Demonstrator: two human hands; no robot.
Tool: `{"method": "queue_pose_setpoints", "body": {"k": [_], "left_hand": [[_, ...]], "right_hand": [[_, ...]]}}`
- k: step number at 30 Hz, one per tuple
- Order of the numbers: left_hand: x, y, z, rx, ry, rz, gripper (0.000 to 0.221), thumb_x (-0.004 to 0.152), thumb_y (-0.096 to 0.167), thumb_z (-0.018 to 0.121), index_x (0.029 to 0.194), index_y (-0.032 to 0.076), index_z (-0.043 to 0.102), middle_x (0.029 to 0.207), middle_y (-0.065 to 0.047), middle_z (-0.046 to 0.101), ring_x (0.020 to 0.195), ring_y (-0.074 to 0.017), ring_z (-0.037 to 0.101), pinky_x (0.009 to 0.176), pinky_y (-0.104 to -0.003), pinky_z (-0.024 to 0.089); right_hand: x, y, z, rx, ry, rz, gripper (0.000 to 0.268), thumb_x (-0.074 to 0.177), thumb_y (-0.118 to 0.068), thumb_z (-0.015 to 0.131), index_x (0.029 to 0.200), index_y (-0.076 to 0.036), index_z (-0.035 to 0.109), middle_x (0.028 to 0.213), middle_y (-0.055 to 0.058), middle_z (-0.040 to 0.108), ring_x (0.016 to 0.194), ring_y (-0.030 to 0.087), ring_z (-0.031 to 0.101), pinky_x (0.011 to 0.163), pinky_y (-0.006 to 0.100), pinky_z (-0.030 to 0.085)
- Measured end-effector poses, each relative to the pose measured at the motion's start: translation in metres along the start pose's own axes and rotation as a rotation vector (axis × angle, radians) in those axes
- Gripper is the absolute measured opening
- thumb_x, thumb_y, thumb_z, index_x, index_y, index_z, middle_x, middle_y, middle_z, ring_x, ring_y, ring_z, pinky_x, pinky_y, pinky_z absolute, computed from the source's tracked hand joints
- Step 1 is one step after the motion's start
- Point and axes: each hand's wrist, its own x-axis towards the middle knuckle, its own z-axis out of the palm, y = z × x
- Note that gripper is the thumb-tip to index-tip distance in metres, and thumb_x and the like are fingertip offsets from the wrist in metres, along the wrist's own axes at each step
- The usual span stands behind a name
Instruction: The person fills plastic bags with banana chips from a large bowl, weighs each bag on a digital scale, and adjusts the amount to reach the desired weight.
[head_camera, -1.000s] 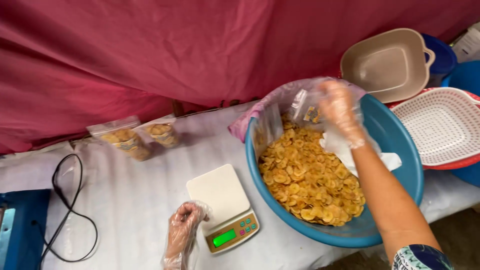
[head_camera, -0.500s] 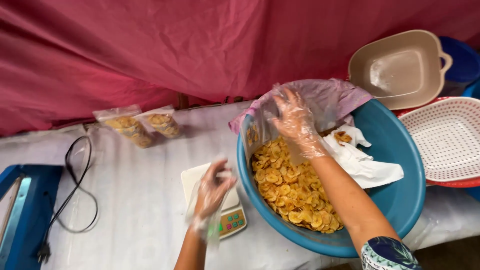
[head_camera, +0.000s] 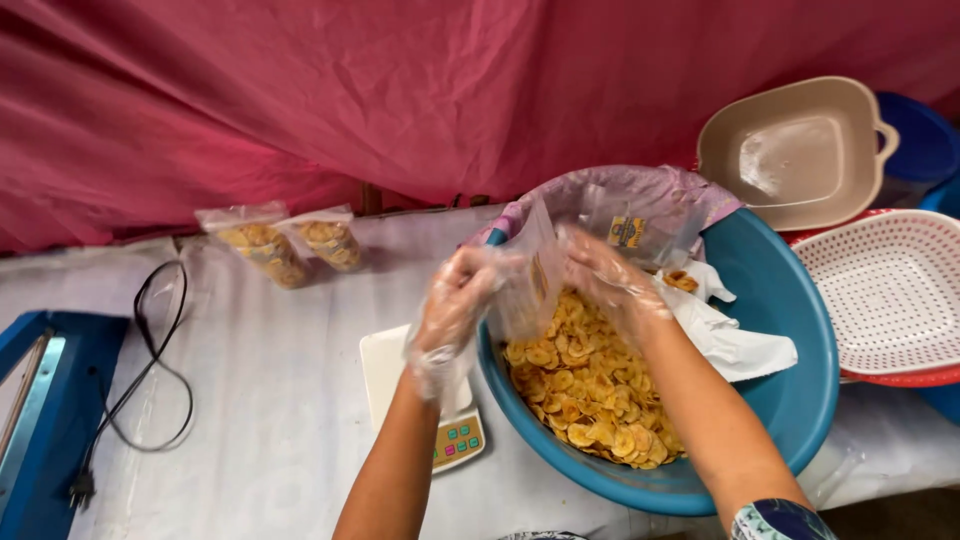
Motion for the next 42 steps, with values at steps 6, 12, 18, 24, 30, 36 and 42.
{"method": "queue_pose_setpoints", "body": {"k": [6,12,18,24,30,36,42], "left_hand": [[-0.017,0.005,-0.015,-0.297,0.067,-0.156,0.015,0.093,0.015,0.074,0.094,0.005,0.063,0.100,-0.012,0.076,0.085,-0.0173,0.071,0.075,-0.030,0.059],[-0.022,-0.035,-0.025,-0.179,0.108,-0.196,0.014,0.095,0.013,0.075,0.098,0.003,0.066,0.087,-0.007,0.071,0.071,-0.0144,0.067,0.065,-0.028,0.058],[-0.048,-0.037,0.039,-0.167,0.174,-0.278,0.017,0.094,0.014,0.072,0.103,0.000,0.068,0.088,-0.005,0.071,0.074,-0.0124,0.067,0.066,-0.026,0.057],[-0.075,-0.005,0.063,-0.044,0.026,-0.435,0.016,0.087,0.010,0.072,0.098,-0.002,0.072,0.088,-0.007,0.075,0.077,-0.0129,0.072,0.073,-0.026,0.062],[-0.085,-0.016,0.052,0.116,-0.013,-0.300,0.015,0.088,0.010,0.074,0.091,-0.005,0.073,0.077,-0.007,0.072,0.067,-0.0119,0.064,0.060,-0.026,0.054],[-0.091,-0.011,0.056,0.339,-0.028,-0.295,0.014,0.085,0.012,0.077,0.087,-0.001,0.073,0.073,-0.003,0.070,0.063,-0.0090,0.063,0.056,-0.025,0.054],[-0.093,0.003,0.065,0.401,-0.077,-0.309,0.019,0.083,0.018,0.081,0.079,0.001,0.072,0.066,-0.002,0.064,0.058,-0.0087,0.055,0.051,-0.027,0.046]], "right_hand": [[-0.010,0.044,-0.063,0.239,-0.305,-0.018,0.023,0.093,-0.011,0.076,0.112,-0.002,0.066,0.102,0.002,0.067,0.093,0.011,0.064,0.085,0.028,0.053],[-0.057,0.004,-0.061,-0.486,0.310,-0.392,0.038,0.089,-0.015,0.080,0.117,0.004,0.063,0.099,0.009,0.066,0.084,0.016,0.065,0.074,0.029,0.055],[-0.145,-0.050,0.033,-0.728,0.187,-0.420,0.035,0.086,-0.012,0.075,0.119,0.000,0.070,0.110,0.009,0.070,0.086,0.016,0.070,0.072,0.028,0.062],[-0.171,-0.027,0.054,-0.464,0.186,-0.358,0.027,0.085,-0.001,0.070,0.111,0.003,0.070,0.106,0.007,0.070,0.093,0.014,0.068,0.082,0.027,0.057],[-0.192,-0.017,0.064,-0.498,0.219,-0.242,0.025,0.086,-0.008,0.073,0.109,0.003,0.073,0.104,0.007,0.074,0.092,0.015,0.071,0.082,0.029,0.058],[-0.188,-0.010,0.055,0.016,0.067,0.005,0.023,0.091,-0.010,0.068,0.105,0.007,0.075,0.093,0.014,0.077,0.080,0.020,0.073,0.077,0.035,0.061],[-0.180,0.011,0.032,0.195,-0.018,0.049,0.018,0.094,-0.006,0.065,0.102,0.008,0.073,0.089,0.014,0.074,0.078,0.021,0.071,0.073,0.034,0.058]]}}
